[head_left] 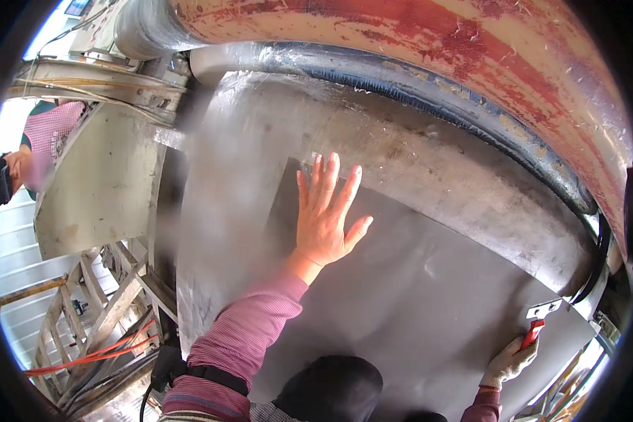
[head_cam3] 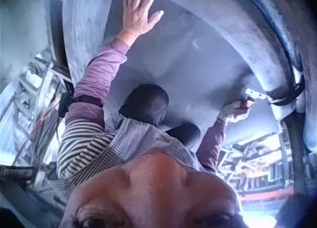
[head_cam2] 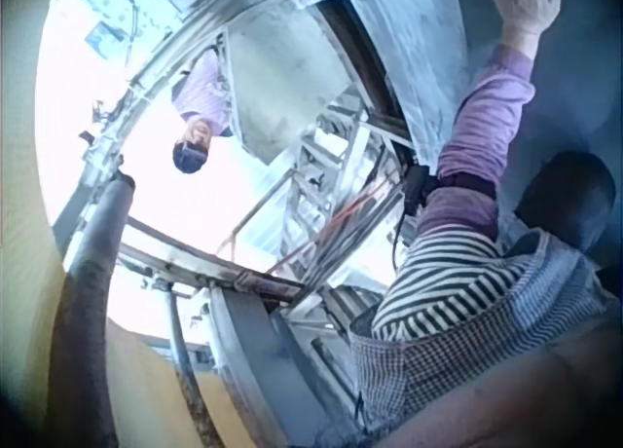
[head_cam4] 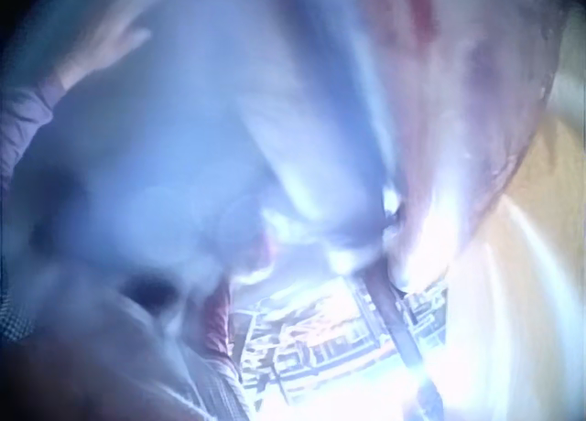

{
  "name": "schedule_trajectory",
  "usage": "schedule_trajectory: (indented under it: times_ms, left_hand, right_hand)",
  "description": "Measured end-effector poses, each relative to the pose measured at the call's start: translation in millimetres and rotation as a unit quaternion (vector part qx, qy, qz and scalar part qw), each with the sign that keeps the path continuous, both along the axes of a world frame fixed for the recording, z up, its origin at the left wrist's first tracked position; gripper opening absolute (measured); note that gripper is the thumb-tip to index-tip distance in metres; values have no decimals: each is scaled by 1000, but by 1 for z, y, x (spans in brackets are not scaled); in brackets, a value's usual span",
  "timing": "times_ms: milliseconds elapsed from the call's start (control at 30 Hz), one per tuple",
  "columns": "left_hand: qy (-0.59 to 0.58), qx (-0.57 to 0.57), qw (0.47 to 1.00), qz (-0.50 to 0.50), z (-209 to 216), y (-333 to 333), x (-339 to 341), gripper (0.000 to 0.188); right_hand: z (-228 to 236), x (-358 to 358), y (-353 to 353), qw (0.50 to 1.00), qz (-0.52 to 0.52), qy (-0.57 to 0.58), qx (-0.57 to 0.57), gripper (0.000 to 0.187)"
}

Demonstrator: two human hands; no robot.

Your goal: Cleaning and maintaining a large industrial roller using a hand scraper and a wiping cloth.

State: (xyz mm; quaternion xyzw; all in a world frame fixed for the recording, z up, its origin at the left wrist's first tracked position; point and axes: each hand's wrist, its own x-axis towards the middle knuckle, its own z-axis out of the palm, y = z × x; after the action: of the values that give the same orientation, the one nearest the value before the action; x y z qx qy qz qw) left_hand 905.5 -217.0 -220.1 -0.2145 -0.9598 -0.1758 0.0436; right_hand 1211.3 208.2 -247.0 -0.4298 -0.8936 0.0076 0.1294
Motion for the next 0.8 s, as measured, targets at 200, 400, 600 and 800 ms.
schedule_trajectory:
  times_ms: [200,400,600,800]
  left_hand:
    - [-53,37,998,7,-10,30,2,74]
    - [31,-40,998,27,-14,-25,-5,63]
    - [45,-18,999,-2,-27,-7,-10,60]
    - [76,-128,989,18,-14,-20,-7,58]
  right_hand:
    - [30,1,13,988,-39,96,-114,27]
    - [60,-32,-27,993,56,-18,-104,55]
    - [125,-13,-29,965,165,-124,-161,50]
    - [74,20,98,996,73,-9,60,42]
